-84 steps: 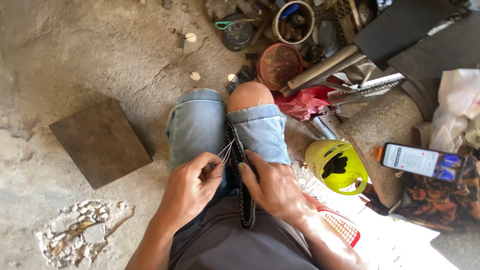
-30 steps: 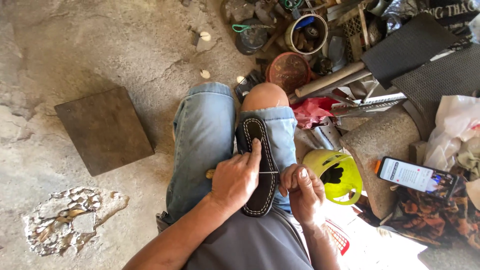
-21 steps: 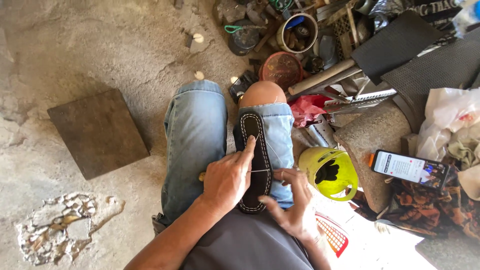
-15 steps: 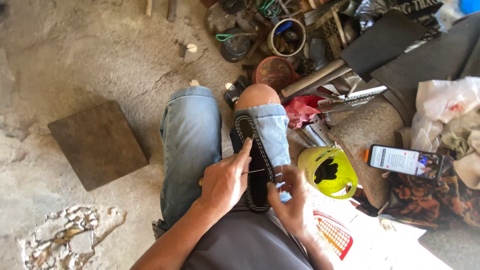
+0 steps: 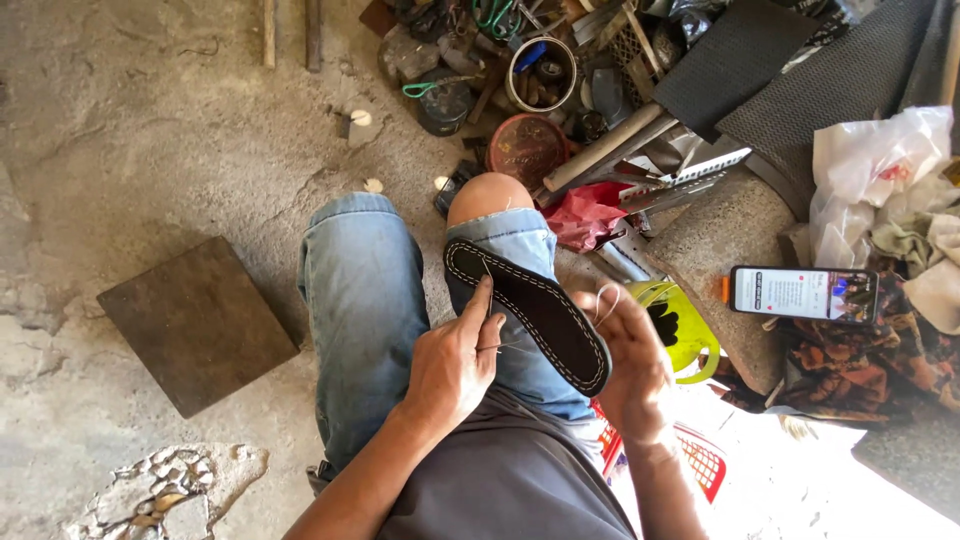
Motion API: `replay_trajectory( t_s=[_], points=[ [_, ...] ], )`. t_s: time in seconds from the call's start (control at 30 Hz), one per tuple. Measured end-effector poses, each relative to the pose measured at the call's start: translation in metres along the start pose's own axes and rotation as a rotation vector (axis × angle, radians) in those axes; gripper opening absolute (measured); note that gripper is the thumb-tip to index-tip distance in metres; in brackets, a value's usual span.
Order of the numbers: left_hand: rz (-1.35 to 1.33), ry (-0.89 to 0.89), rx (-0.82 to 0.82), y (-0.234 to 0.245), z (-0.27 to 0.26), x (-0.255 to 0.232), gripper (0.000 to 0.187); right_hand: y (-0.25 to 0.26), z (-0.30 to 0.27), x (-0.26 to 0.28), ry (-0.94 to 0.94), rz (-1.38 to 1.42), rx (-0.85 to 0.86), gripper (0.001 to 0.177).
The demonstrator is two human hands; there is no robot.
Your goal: Hand-stitching a shoe sole with a needle and thread
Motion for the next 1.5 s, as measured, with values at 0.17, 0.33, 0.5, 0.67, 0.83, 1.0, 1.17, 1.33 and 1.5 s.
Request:
replay_trajectory(
  t_s=[0.17,0.33,0.5,0.67,0.83,1.0,1.17,1.33,1.5],
  points=[
    [-0.061,0.002,0.000,0.000,0.001,0.001,0.050,-0.019,-0.005,-0.003,-0.146,-0.516,-0.287,0.091],
    [-0.092,0.018,0.034,0.007,0.007,-0.002,0.048,-0.008,-0.001,0.000,-0.199,-0.563,-0.477,0.034],
    [-0.316,0.111,0.007,0.008,0.014,0.001,0.045,-0.014,0.012,0.012,-0.024,-0.438,-0.099,0.073],
    [-0.380,0.141,0.047,0.016,0.021,0.004,0.046,-0.028,0.057,-0.013,-0.063,-0.963,-0.348,0.028],
    [-0.383,0.114,0.013,0.044,0.023,-0.001,0.039,-0.019,0.074,-0.021,-0.141,-0.710,-0.410,0.020],
    [-0.257,0.070,-0.196,0.076,0.017,0.007,0.033,-0.002,0.071,-0.036,-0.124,-0.481,-0.486,0.015],
    [-0.082,-0.019,-0.080,0.079,-0.003,0.025,0.029,-0.006,0.073,-0.041,-0.115,-0.351,-0.653,0.020],
    [-0.137,0.035,0.028,0.093,0.008,0.013,0.039,-0.017,0.074,-0.035,-0.130,-0.462,-0.727,0.021],
    [-0.105,-0.021,0.104,0.087,0.028,0.002,0.036,-0.021,0.072,-0.035,-0.158,-0.562,-0.763,0.021]
  ],
)
Point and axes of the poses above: each hand's wrist, its own z-axis towards the middle knuckle, its own y-axis out of the back of the hand, x = y × z, the point moved 2 cm from there along z, towards the middle knuckle, and after that the axes turned 12 degrees about -y, right-handed, at the moved point
